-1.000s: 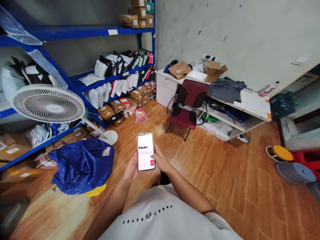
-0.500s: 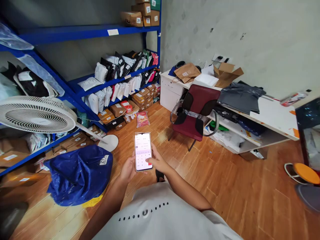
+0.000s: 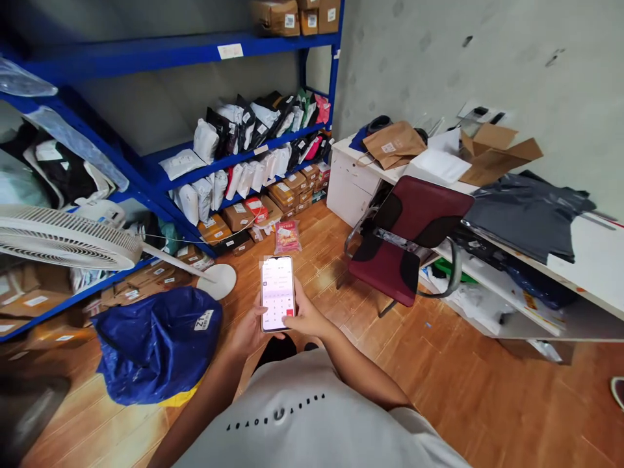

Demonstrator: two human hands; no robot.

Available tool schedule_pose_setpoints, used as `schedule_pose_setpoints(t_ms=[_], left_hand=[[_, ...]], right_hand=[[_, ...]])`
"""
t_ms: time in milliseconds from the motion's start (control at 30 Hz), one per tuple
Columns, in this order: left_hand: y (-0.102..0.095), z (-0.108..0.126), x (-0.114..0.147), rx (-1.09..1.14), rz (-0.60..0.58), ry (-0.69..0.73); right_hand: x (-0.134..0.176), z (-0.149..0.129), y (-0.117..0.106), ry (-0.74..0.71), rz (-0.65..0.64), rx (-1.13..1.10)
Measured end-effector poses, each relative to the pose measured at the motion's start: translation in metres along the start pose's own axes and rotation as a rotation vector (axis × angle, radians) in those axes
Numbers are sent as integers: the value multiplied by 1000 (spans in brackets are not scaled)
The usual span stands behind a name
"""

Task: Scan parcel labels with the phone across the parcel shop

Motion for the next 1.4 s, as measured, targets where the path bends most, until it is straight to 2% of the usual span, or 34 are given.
schedule_pose_setpoints(t_ms=[133,200,300,433,533,600,733,867,1033,1100,1200,1267,1400], left_hand=[[-27,25,-46,-167,82,0],[-45,38,-75,-178,78,-13],[-69,66,-124,-42,-6,-31],[-96,119,-187,117,-158,-55],[-115,153,-229,124,-254,-102],[-129,168,-253,86,-268,-133],[-155,185,-298,22,-218,-160],[-162,183,-337,143,-285,-202],[-163,170,-396,221,-302,-195],[-157,165,-424,227,-295,-199],[-144,157,-473,213,-271,-222],[-133,152,-514,192,-243,-230],[-113,138,-610,189,-173,-216]], right_hand=[[-57,1,-10,40,-9,-37],[-93,4,-16,46,28,-64],[-155,6,-26,45,82,-82],[-239,4,-36,94,160,-157],[-294,-3,-45,121,285,-187],[-325,-5,-48,147,335,-204],[-376,-1,-58,186,416,-245],[-411,18,-82,249,509,-322],[-447,28,-129,282,504,-336],[-462,27,-153,292,431,-311],[-488,27,-193,307,249,-275],[-510,29,-230,322,169,-314],[-566,34,-320,402,125,-469]])
Point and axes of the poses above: each hand's wrist, its own x-axis away from the middle knuckle, its own y-axis out of the palm, z = x × y, the point moved 8 cm from there along -x, towards the middle knuckle, and after that the axes turned 9 degrees about y, right-handed, at the moved point
